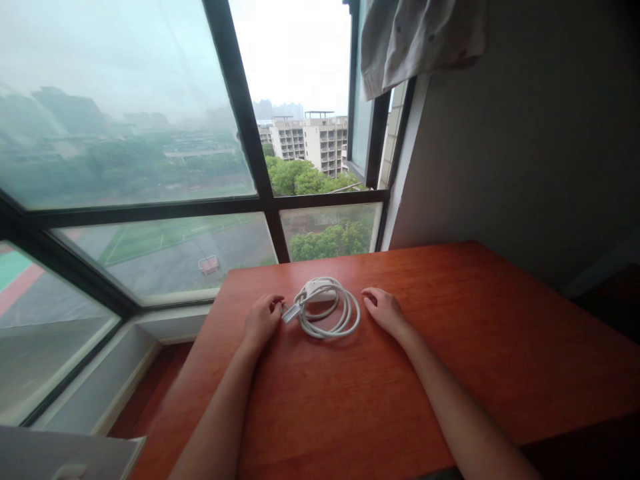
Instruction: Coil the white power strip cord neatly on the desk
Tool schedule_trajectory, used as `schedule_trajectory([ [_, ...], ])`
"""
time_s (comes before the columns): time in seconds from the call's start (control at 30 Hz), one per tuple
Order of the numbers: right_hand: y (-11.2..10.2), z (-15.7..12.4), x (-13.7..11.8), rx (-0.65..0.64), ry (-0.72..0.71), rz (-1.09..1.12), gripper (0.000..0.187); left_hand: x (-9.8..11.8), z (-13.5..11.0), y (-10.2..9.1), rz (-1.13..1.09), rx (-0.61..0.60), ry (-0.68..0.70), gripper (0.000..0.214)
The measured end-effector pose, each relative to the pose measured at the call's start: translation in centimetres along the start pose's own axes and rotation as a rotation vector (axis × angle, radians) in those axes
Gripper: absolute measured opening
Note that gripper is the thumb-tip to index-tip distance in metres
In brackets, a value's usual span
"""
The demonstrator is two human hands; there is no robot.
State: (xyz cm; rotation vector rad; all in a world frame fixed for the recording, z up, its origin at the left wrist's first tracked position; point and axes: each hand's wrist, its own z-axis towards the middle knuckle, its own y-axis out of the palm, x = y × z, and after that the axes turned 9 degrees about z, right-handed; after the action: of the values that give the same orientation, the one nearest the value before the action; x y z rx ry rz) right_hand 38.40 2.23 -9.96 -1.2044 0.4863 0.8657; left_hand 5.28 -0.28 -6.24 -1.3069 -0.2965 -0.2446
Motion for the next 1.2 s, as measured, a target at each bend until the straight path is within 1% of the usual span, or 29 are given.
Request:
schedule_trajectory([
  [0.67,-0.09,-0.02,-0.19,-0.009,-0.001,-0.004,0.022,0.03,0.01,-0.04,0.0,-0.004,0.0,0.027],
  [1.0,-0.14,0.03,-0.27,-0.002,0.028,0.05,0.023,0.15,-0.01,-0.19,-0.001,-0.004,-0.005,0.026],
  [1.2,-0.06,0.01,-0.24,-0.002,0.021,0.029,0.023,0.18,-0.04,-0.24,-0.004,-0.008,-0.004,0.026],
])
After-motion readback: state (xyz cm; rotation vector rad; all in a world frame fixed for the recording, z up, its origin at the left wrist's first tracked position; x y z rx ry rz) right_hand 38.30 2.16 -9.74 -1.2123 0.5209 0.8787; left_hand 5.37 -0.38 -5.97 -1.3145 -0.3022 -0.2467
